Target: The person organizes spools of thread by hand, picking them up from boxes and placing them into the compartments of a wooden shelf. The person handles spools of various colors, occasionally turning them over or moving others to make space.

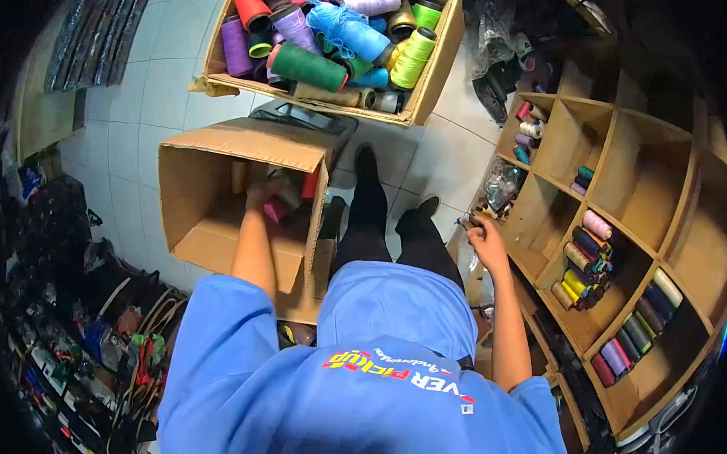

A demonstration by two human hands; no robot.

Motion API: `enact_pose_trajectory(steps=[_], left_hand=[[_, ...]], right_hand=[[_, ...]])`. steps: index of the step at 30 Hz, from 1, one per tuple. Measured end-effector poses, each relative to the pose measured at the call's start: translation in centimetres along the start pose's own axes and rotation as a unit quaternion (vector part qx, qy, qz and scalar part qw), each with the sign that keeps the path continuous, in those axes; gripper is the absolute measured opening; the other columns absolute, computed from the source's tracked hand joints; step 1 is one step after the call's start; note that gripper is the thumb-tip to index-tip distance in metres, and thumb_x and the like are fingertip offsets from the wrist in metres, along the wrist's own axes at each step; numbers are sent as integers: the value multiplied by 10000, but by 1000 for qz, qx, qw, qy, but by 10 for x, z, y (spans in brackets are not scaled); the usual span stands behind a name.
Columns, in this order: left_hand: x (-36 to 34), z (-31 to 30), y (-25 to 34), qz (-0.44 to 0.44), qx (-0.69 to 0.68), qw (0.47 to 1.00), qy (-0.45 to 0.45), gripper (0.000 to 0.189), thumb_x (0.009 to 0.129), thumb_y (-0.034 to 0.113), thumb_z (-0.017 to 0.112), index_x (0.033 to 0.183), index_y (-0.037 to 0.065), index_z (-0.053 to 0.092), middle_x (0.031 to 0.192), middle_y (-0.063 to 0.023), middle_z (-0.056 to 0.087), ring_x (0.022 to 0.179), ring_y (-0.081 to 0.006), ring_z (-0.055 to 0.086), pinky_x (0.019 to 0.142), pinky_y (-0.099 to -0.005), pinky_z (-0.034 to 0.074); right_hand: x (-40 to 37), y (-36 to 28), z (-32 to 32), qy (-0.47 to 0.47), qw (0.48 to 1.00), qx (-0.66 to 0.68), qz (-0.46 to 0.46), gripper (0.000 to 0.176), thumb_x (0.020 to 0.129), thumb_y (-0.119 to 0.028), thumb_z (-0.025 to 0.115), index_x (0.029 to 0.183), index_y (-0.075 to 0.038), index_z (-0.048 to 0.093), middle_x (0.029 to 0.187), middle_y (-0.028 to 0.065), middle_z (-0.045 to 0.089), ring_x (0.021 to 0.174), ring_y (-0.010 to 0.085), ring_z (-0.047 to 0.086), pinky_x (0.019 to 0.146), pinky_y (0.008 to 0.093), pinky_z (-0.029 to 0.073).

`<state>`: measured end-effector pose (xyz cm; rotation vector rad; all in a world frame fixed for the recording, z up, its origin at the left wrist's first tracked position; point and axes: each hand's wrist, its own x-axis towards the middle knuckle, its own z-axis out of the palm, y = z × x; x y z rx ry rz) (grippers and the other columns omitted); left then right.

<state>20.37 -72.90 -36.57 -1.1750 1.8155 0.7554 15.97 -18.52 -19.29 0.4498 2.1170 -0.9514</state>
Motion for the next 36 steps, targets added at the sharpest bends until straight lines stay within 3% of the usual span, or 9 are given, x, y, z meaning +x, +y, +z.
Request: enact_pose_trajectory(steps=[3,5,7,13,17,22,31,33,36], left_hand=[[-33,-71,6,-42,-195,971,-130,639,611,498,774,1028,30,651,851,-72,641,815,-171,628,697,-370,523],[-134,-117,56,-5,-220,971,-96,560,641,464,769,1013,64,646,852,-53,619,687,-126,605,597,-322,520],[-155,-128,51,90,-320,936,-115,556,673,429,757,1039,37,611,854,-57,620,704,-145,613,609,-320,523],[-305,-103,78,254,-526,790,-185,611,821,348,661,1270,9,423,1181,-134,554,1089,-265,547,981,-422,408],[-368,-28,123,298,-493,768,-282,517,849,308,623,1203,-42,485,1129,-158,588,1047,-265,578,933,-418,447],[-382,88,175,276,-412,778,-386,432,879,295,604,1172,-9,511,1103,-127,602,995,-229,601,900,-387,469],[-428,247,210,179,-248,768,-562,485,911,409,567,1236,60,486,1090,-73,584,934,-182,600,758,-384,532],[-425,265,207,169,-215,800,-534,474,910,391,572,1234,55,490,1075,-65,570,939,-165,583,745,-367,526],[-418,273,200,187,-192,808,-525,449,908,335,574,1243,47,491,1065,-68,555,952,-178,580,769,-384,530]], right_hand=[[13,-8,6,-28,999,6,-17,450,844,-159,643,1249,-20,506,886,76,642,781,128,599,731,273,484],[10,-44,10,-44,998,-32,-31,455,849,-186,646,1252,-27,508,933,97,655,830,145,615,757,279,492],[7,-70,19,-69,994,10,-82,449,853,-196,645,1252,-38,513,989,113,655,862,157,624,775,287,497],[-72,-182,24,-212,922,155,-285,553,847,-162,657,1348,-104,428,1189,135,584,972,176,600,859,335,496],[-132,-181,0,-84,903,227,-355,795,699,-191,816,1370,-108,398,1223,120,531,910,150,575,668,244,516],[-147,-97,-35,188,887,112,-405,621,735,-317,766,1221,-22,515,1082,163,577,884,270,597,788,345,488],[-185,47,-103,364,889,206,-185,455,746,-200,726,1144,-33,585,949,94,646,780,137,605,683,263,485],[-198,67,-130,366,875,285,-137,439,721,-239,741,1078,-30,593,881,162,654,804,277,649,715,341,512],[-195,118,-162,465,878,104,-41,486,713,-293,735,1089,-28,580,886,182,658,820,342,643,726,394,510]])
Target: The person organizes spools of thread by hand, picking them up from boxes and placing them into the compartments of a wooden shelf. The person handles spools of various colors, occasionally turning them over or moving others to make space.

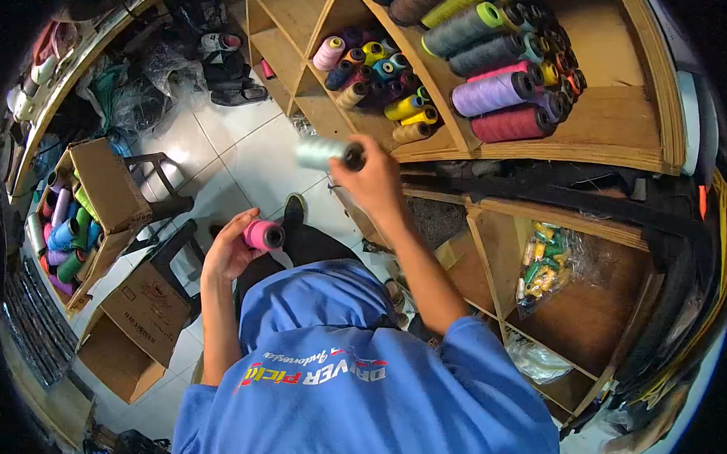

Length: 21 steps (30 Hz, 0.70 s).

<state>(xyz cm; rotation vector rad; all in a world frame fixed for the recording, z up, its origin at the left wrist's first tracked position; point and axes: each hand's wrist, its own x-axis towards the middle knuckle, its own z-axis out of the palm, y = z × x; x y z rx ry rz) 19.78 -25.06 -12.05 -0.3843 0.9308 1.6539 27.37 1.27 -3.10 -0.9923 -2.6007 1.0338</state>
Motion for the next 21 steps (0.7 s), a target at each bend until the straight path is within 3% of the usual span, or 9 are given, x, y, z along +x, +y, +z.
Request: enact_pose_trajectory(steps=[3,5,8,14,21], left_hand=[[-2,-9,0,3,-5,1000,24,434,907,308,566,1245,45,493,1073,-71,555,946,-188,585,777,-388,531],[-9,-12,5,17,-13,999,48,418,906,296,560,1237,47,499,1076,-68,557,939,-187,583,765,-378,526],[-18,-22,10,41,-14,996,72,403,902,312,556,1217,64,515,1083,-59,567,944,-187,578,742,-365,504],[-33,-47,9,56,-40,992,103,390,907,300,568,1219,70,522,1152,-54,526,1042,-197,525,831,-413,478],[-37,-52,4,66,-31,991,116,424,911,346,551,1222,61,516,1144,-83,552,1026,-219,554,834,-434,487]], right_hand=[[36,45,-11,42,989,-142,5,545,680,-328,729,1102,-23,568,966,233,638,908,404,610,785,454,491],[61,72,-12,32,974,-222,20,562,661,-300,728,1123,-26,560,1008,255,615,958,398,591,821,461,477],[96,106,-6,17,971,-238,25,569,643,-312,731,1117,-35,581,1060,241,608,1006,399,568,859,454,463],[124,120,4,8,968,-247,44,550,671,-327,760,1145,-107,588,1132,208,581,1037,386,562,881,441,463],[138,131,2,-5,960,-276,42,551,627,-277,757,1121,-80,613,1079,207,621,1029,363,581,855,433,485]])
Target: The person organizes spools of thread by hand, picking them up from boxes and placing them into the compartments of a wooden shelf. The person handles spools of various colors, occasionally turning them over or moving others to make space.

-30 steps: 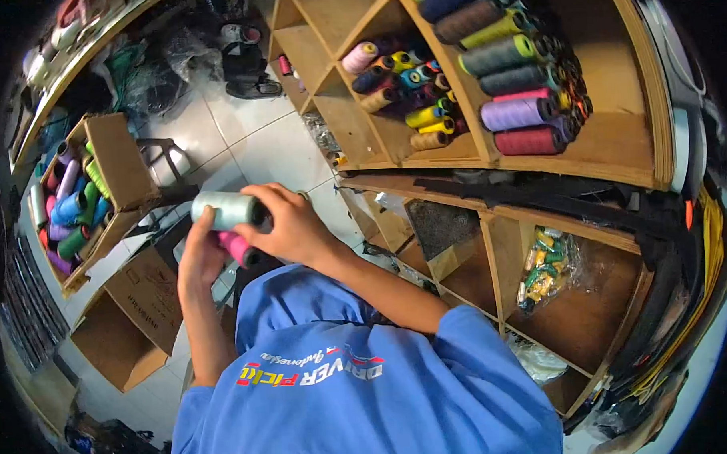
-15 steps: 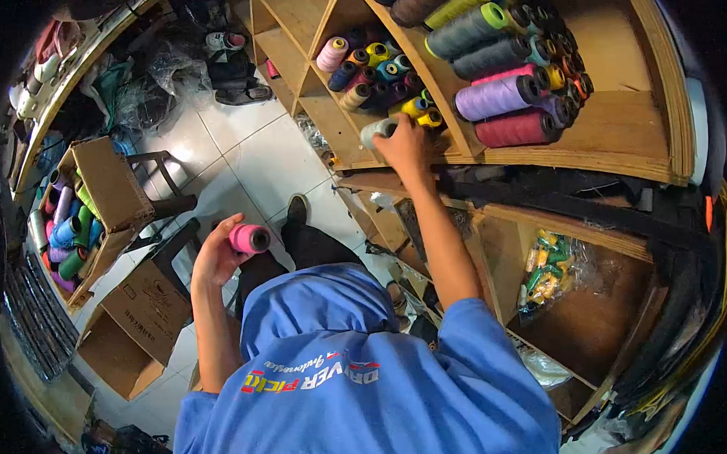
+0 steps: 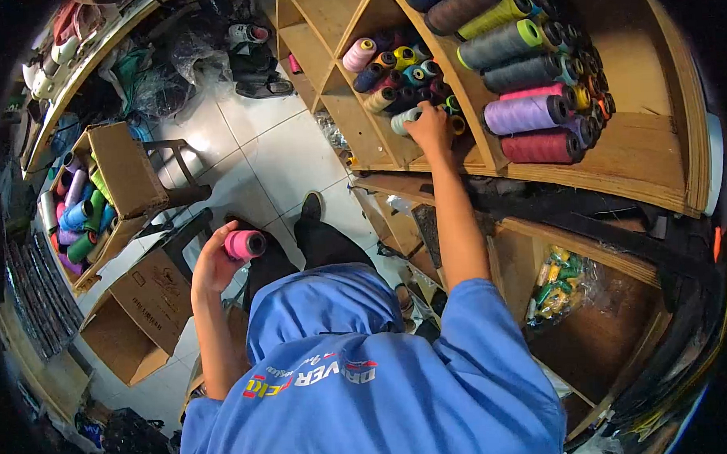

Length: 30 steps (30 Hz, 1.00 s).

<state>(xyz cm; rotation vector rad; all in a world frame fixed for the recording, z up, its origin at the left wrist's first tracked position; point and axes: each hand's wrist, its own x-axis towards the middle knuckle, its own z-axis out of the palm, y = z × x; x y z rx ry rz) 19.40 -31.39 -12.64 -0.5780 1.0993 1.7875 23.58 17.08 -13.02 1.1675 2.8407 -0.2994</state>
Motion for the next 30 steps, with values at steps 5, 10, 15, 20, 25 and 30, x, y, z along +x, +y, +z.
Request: enact_pose_trajectory(steps=[5,10,15,20,25,30], left_hand=[[4,2,-1,3,11,1000,-7,439,902,351,563,1224,57,513,1138,-88,552,1021,-221,557,845,-439,483],[11,3,-1,-3,24,1000,-2,419,902,355,561,1209,72,524,1143,-74,556,1023,-213,556,853,-436,478],[13,-3,1,-16,10,1000,-23,388,912,303,560,1223,75,516,1185,-58,515,1073,-201,500,857,-440,460],[12,1,3,-18,11,1000,-7,387,918,301,556,1222,65,512,1162,-57,519,1070,-193,500,857,-433,461],[12,3,5,-10,-1,1000,-17,394,922,294,550,1231,53,503,1147,-60,519,1049,-188,507,853,-412,466],[18,5,5,5,5,1000,-22,387,912,330,551,1210,83,529,1142,-66,559,1022,-203,549,857,-419,471]], right_hand=[[-3,15,-5,-24,999,-31,17,582,611,-302,755,1123,-57,625,1093,203,630,1015,354,596,875,416,484],[-15,10,-16,-38,999,-20,27,566,637,-277,737,1134,-39,612,1078,215,631,995,368,606,851,444,494],[-21,9,-22,-82,996,-30,33,549,616,-297,736,1086,-32,633,1028,222,646,974,365,618,842,433,497],[-26,10,-18,-124,986,-86,65,553,599,-281,753,1059,-2,626,1007,233,648,973,365,620,840,425,498],[-26,16,-3,-114,986,-114,51,616,582,-221,777,1110,25,572,1009,242,635,987,368,614,848,425,497],[-26,20,6,-90,974,-199,61,668,622,-237,795,1191,-5,531,1084,226,597,1010,364,597,862,431,486]])
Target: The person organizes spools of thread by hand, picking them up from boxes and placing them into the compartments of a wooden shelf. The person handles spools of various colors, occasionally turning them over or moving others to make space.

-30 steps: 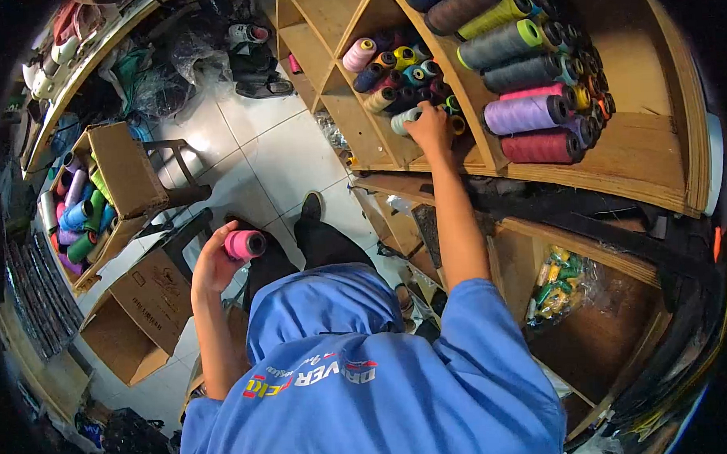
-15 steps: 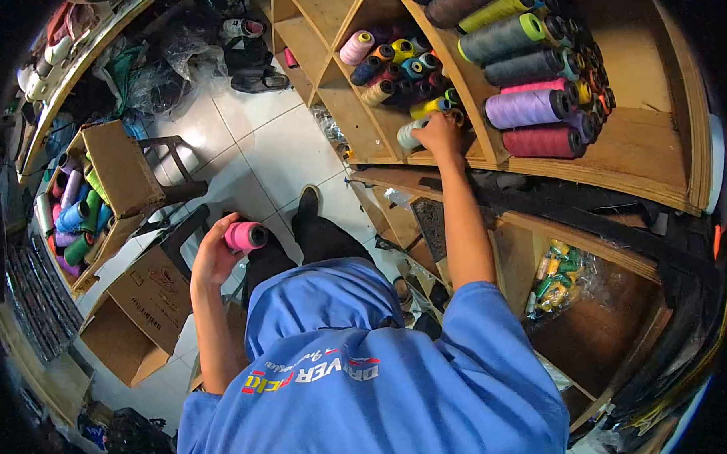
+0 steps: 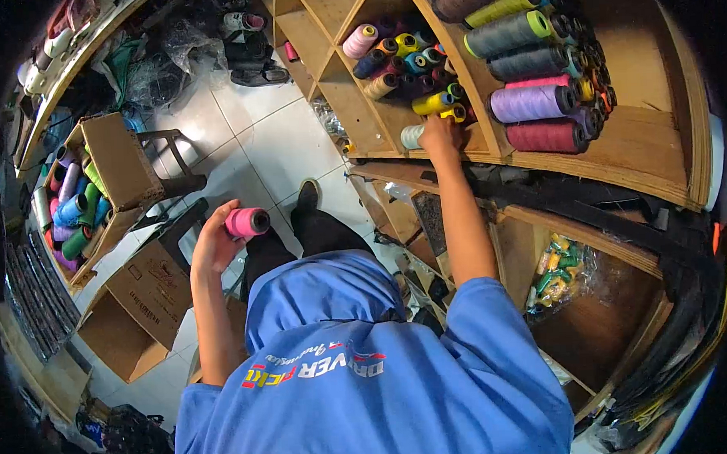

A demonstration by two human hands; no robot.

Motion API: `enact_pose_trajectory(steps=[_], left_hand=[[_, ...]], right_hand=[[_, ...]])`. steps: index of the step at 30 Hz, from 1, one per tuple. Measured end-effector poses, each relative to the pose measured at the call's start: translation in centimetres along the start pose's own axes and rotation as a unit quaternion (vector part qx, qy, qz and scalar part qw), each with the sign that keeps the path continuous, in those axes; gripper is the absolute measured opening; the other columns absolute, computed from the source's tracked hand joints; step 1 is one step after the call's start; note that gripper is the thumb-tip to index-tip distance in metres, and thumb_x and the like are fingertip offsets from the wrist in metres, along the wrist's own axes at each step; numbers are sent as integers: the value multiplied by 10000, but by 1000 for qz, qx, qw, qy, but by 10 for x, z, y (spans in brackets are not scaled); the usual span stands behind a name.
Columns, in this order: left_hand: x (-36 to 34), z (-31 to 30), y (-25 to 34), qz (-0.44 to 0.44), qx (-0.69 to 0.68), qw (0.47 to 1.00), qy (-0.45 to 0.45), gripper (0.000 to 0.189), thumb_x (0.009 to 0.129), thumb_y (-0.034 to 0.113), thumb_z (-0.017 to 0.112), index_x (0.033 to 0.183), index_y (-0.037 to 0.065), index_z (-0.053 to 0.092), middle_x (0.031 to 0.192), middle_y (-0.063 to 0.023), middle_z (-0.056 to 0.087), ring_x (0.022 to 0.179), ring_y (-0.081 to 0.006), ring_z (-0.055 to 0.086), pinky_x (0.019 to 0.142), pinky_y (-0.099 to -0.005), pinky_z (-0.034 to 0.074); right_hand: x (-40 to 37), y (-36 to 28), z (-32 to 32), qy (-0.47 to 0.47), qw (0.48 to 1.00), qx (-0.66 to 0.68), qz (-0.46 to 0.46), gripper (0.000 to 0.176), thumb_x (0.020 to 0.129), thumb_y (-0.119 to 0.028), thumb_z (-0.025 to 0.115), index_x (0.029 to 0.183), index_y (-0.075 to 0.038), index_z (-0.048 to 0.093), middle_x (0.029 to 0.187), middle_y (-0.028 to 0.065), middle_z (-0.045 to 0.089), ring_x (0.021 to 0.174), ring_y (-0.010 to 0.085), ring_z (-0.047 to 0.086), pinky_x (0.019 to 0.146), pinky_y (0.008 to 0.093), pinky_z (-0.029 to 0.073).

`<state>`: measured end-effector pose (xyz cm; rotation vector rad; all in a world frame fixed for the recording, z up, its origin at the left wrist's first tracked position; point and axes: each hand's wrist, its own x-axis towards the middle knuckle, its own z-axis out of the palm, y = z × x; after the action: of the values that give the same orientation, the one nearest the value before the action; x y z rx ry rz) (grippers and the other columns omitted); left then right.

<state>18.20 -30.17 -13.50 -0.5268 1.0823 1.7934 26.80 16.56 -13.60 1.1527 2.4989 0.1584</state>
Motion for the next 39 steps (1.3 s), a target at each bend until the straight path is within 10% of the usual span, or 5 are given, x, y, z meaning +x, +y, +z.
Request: enact_pose_trajectory(steps=[4,10,15,22,39], left_hand=[[9,9,2,-2,-20,999,-44,383,927,284,537,1221,40,510,1121,-70,545,1021,-187,530,841,-393,483],[27,86,-6,33,18,997,-74,386,925,261,521,1227,20,509,1140,-91,546,1039,-198,540,860,-375,484],[49,124,-21,-26,-33,993,-107,510,908,293,547,1333,42,420,1206,-83,485,1083,-192,489,918,-401,432],[54,119,-33,3,78,996,-51,689,878,357,595,1427,65,298,1395,-91,359,1251,-220,350,970,-416,350],[27,10,-18,61,16,995,81,688,872,332,590,1429,71,280,1381,-117,364,1318,-292,281,1040,-501,259]], right_hand=[[-41,-25,-44,28,971,182,-152,657,679,-291,796,1235,-67,528,1214,206,540,1009,344,596,875,417,482],[-166,-91,-78,-252,767,508,-300,701,715,-272,796,1303,-64,477,1185,133,582,938,197,628,800,338,508],[-163,-78,-91,-30,870,409,-272,400,748,-198,748,1103,-52,636,975,83,668,887,137,613,780,298,494],[-42,-4,-81,137,945,244,-171,414,718,-265,742,1065,-66,636,995,189,658,959,362,613,843,427,471],[22,0,-27,-5,994,103,-26,526,640,-257,803,1094,-56,629,1012,227,647,980,363,619,836,426,497]])
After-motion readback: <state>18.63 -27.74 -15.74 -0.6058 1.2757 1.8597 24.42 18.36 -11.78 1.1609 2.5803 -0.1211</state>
